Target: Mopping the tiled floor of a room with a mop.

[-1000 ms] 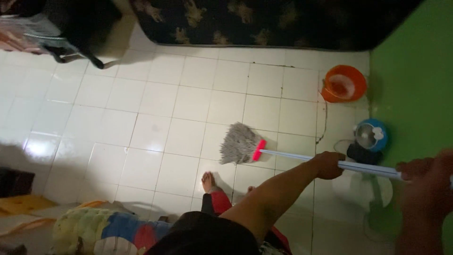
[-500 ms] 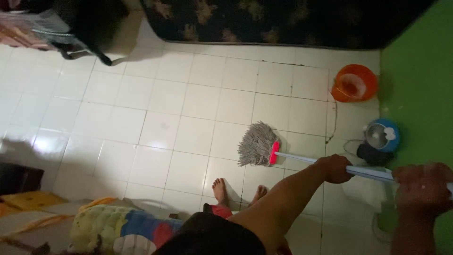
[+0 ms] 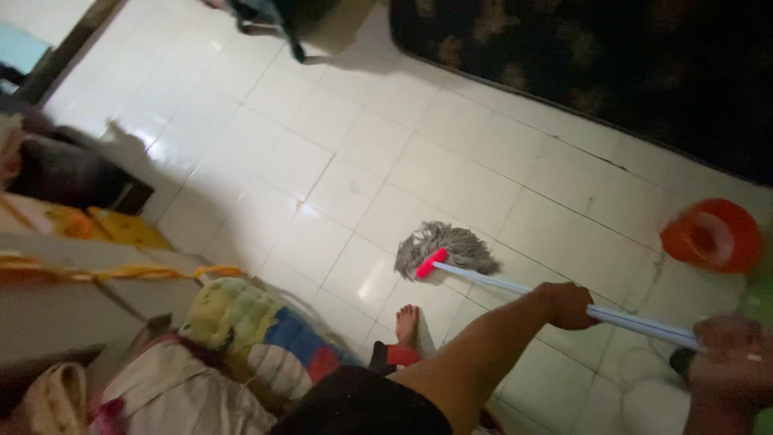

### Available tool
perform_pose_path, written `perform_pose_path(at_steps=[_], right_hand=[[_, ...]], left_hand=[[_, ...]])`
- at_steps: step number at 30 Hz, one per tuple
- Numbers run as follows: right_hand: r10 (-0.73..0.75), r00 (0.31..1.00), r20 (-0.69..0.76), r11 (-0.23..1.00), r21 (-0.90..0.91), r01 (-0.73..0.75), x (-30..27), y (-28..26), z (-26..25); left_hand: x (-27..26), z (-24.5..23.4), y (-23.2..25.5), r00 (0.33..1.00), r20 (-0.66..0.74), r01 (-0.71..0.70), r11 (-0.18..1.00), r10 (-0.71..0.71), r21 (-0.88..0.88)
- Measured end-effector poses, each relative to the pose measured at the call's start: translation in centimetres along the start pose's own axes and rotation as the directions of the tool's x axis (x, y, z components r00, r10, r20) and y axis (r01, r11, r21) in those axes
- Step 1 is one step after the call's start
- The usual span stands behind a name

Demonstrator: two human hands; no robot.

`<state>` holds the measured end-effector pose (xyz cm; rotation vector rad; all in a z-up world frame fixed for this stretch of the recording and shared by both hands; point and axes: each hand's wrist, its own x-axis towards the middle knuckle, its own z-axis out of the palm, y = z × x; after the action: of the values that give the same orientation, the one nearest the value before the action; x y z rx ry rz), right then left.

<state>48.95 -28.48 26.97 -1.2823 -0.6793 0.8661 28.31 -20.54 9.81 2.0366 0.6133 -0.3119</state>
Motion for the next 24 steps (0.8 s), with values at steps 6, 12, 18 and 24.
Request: perform_pose_path(at_steps=[6, 12, 18, 24], right_hand=[[0.037, 0.999, 0.037, 0.999, 0.0, -0.037, -1.8, 10.2, 8.9], [0.028, 0.976, 0.215, 0.981, 0.184, -0.069, -2.7, 10.9, 24.4], [0.202, 0.883, 0.424, 0.922, 0.222, -0.317, -2.5, 17.8, 33.2], [0.262, 0.761, 0.593, 0.952, -0.03, -0.305, -3.8, 14.7, 44.3]], left_hand=[[-7.8, -5.1, -8.9, 0.967, -0.191, 0.15, 0.984, -0.167, -0.1], [-15.2, -8.0, -18.7, 0.862, -0.289, 0.364, 0.906, -0.416, -0.216], [-21.3, -7.6, -30.2, 0.746, -0.371, 0.489, 0.833, -0.553, -0.258], [-27.4, -8.1, -33.8, 0.458, -0.56, 0.48, 0.722, -0.69, -0.498]])
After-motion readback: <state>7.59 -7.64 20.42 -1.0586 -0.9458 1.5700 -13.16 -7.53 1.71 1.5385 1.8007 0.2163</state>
